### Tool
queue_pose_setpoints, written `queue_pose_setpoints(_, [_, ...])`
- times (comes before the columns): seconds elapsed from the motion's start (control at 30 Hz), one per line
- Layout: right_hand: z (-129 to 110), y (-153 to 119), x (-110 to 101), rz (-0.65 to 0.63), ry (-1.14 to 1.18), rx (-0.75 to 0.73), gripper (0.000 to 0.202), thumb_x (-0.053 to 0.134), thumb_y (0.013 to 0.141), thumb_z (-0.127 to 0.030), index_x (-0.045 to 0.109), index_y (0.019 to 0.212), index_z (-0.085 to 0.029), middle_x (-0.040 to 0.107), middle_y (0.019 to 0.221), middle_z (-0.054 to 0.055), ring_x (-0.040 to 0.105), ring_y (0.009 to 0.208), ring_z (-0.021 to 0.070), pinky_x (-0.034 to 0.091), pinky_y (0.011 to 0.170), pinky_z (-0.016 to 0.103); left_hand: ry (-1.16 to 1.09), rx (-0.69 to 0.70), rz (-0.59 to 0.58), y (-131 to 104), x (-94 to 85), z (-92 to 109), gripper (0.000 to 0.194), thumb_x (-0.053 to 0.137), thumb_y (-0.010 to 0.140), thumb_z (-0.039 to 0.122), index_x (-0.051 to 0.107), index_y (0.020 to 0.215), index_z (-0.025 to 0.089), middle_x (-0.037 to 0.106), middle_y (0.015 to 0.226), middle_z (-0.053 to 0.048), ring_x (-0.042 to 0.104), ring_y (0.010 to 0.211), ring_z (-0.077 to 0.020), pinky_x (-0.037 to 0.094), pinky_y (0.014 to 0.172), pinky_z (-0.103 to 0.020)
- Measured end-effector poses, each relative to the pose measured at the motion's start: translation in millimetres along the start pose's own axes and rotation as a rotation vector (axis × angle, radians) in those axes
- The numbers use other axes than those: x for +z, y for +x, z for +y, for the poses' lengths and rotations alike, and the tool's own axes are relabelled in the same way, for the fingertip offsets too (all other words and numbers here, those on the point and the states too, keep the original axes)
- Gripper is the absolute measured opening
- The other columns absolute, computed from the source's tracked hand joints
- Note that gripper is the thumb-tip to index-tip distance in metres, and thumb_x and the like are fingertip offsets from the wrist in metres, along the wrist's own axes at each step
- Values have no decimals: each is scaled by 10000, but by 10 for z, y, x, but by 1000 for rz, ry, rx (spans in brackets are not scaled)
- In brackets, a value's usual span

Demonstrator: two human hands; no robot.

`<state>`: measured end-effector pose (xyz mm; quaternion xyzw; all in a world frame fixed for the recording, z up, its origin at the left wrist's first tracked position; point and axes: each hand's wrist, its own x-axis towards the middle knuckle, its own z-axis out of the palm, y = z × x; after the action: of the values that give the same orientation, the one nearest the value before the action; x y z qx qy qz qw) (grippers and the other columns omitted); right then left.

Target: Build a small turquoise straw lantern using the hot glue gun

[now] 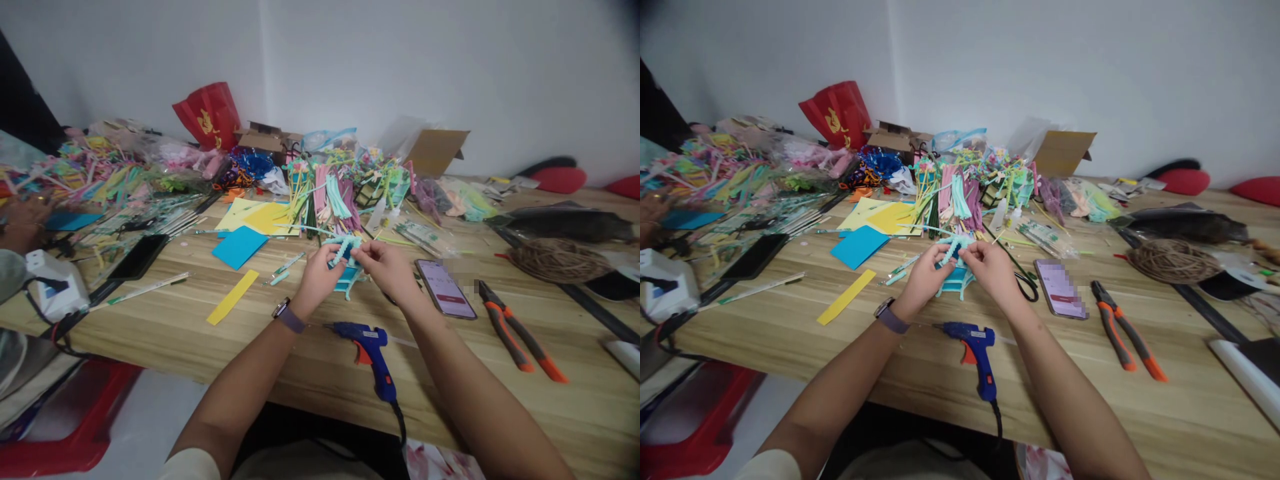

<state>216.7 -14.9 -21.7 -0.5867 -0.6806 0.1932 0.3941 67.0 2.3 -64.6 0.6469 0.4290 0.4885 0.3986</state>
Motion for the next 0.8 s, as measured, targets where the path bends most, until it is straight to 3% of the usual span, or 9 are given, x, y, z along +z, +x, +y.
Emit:
queue_pose_setpoints(0.4, [97,-9,79,18,-10,-52,281,530,799,-441,557,686,-186,498,556,-15,438,523,130,304,523,255,-35,-30,-7,-7,0,77,251,602,804,145,595,1055,160,661,1101,-106,627,1039,-206,518,870,-320])
queue_pose_setpoints(0.57, [42,-47,96,72,-25,-73,250,533,792,-407,565,671,-190,555,582,4,463,528,134,325,530,254,-55,-71,-4,-2,24,84,400,694,709,125,588,1093,156,661,1031,-89,639,945,-185,511,863,-319])
queue_pose_setpoints(0.8, [16,-81,112,89,-69,-52,265,543,799,-407,633,693,-181,619,621,29,486,540,146,335,531,256,90,-52,168,4,117,75,422,769,648,185,642,1050,176,635,1041,-93,588,952,-200,482,901,-356])
